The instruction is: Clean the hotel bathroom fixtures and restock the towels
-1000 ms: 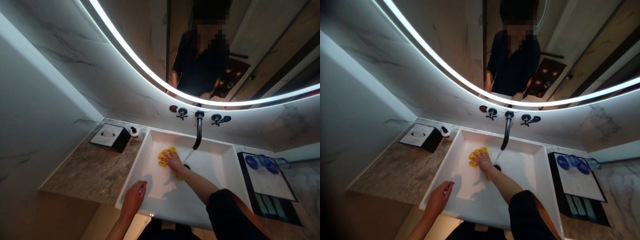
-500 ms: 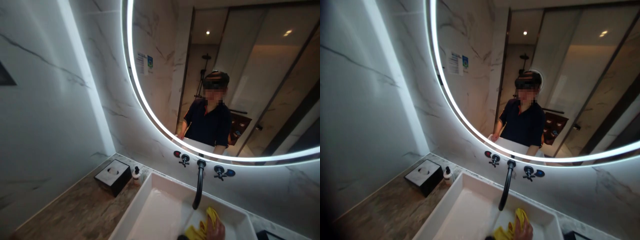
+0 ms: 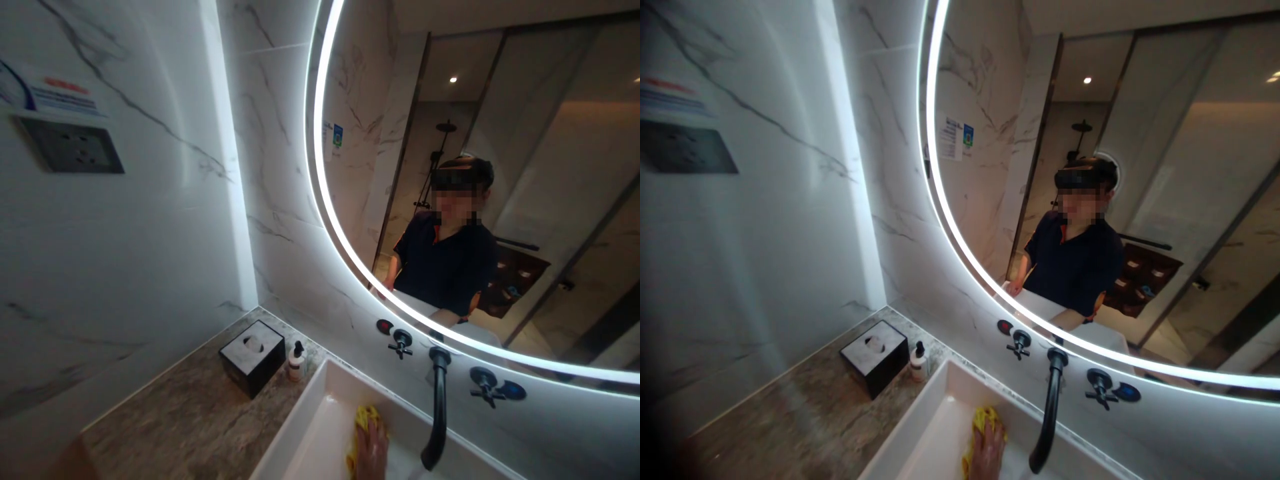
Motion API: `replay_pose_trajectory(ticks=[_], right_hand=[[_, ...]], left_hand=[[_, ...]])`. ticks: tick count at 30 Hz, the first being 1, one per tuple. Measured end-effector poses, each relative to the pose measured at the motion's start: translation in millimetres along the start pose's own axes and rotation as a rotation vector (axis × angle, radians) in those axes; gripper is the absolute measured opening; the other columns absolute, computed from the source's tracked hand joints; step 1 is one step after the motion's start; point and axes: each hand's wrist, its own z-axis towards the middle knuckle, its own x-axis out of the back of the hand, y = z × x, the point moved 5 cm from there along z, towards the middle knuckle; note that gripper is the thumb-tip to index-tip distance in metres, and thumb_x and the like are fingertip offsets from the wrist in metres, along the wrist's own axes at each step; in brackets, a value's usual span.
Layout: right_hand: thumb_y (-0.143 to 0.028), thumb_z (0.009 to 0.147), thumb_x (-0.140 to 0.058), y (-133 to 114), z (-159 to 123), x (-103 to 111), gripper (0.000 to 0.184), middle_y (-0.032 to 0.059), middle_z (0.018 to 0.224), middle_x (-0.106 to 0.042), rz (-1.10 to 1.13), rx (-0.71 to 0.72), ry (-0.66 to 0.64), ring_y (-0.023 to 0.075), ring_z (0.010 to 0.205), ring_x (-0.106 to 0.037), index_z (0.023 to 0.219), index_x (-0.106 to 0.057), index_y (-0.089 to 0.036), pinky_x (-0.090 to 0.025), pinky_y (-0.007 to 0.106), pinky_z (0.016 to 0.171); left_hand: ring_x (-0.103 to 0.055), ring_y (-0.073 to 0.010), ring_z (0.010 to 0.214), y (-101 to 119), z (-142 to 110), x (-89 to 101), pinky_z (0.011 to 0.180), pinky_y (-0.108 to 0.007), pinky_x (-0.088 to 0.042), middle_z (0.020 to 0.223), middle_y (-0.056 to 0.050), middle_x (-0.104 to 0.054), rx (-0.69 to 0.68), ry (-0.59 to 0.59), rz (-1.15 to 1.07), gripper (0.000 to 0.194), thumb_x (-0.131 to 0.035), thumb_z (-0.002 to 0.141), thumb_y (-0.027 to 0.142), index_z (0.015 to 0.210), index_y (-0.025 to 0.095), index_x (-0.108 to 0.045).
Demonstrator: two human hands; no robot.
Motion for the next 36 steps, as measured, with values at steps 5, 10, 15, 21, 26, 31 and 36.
replay_pose_trajectory(ticks=[5,10,15,21,26,31,36], right_hand=[[-0.037,0.096,-0.032,-46,78,-56,0.060,0.0057,0.153,-0.054,0.116,-0.491,0.046,0.0379,0.150,-0.039,0.155,-0.037,-0.043,-0.031,0.065,0.123],[-0.024,0.099,-0.020,-91,96,-57,0.060,0.0077,0.160,-0.045,0.230,-0.503,0.077,0.0309,0.152,-0.036,0.156,-0.032,-0.038,-0.035,0.060,0.122],[-0.028,0.102,-0.019,-134,70,-55,0.057,0.0209,0.146,-0.048,0.606,-0.185,0.267,0.0356,0.149,-0.032,0.159,-0.026,-0.022,-0.027,0.072,0.118],[-0.021,0.096,-0.039,-169,-12,-101,0.053,0.0140,0.143,-0.052,0.717,-0.214,0.113,0.0282,0.141,-0.042,0.148,-0.051,-0.023,-0.035,0.052,0.121],[-0.020,0.095,-0.052,-202,-53,-94,0.037,0.0126,0.140,-0.057,0.707,-0.046,-0.074,0.0269,0.133,-0.048,0.128,-0.069,-0.018,-0.038,0.043,0.119],[-0.012,0.090,-0.054,-203,-59,-78,0.028,0.0040,0.119,-0.067,0.808,0.039,-0.250,0.0199,0.116,-0.057,0.106,-0.077,-0.017,-0.045,0.034,0.109],[-0.016,0.087,-0.054,-170,-96,-62,0.027,0.0009,0.112,-0.073,0.941,-0.017,-0.459,0.0195,0.106,-0.063,0.095,-0.080,-0.022,-0.051,0.034,0.101]], left_hand=[[-0.070,-0.0285,0.115,-45,23,20.0,0.098,-0.047,-0.063,0.111,0.002,-0.077,-0.003,0.181,-0.012,0.060,-0.036,0.091,0.009,0.114,0.047,-0.075],[-0.076,-0.0275,0.089,-102,-40,107.6,0.072,-0.037,-0.065,0.079,-0.004,-0.075,0.050,0.010,-0.067,0.035,-0.045,0.094,0.028,0.093,0.037,-0.079],[-0.073,-0.0230,0.077,-124,-123,166.9,0.074,-0.034,-0.060,0.080,-0.008,-0.074,0.136,-0.181,-0.047,0.038,-0.040,0.099,0.029,0.083,0.023,-0.074],[-0.073,-0.0223,0.094,-106,-121,174.2,0.088,-0.035,-0.059,0.097,-0.009,-0.077,-0.019,-0.016,-0.066,0.032,-0.044,0.101,0.028,0.099,0.019,-0.074],[-0.069,-0.0221,0.105,-102,-122,181.0,0.099,-0.039,-0.056,0.106,-0.010,-0.075,-0.080,0.020,-0.080,0.031,-0.044,0.101,0.029,0.105,0.018,-0.073],[-0.067,-0.0232,0.106,-102,-118,173.0,0.100,-0.040,-0.054,0.105,-0.012,-0.073,0.035,-0.105,-0.136,0.039,-0.038,0.102,0.039,0.102,0.017,-0.070],[-0.066,-0.0240,0.100,-105,-111,164.1,0.094,-0.039,-0.055,0.105,-0.014,-0.070,0.171,-0.176,-0.194,0.048,-0.035,0.100,0.049,0.103,0.014,-0.068]])
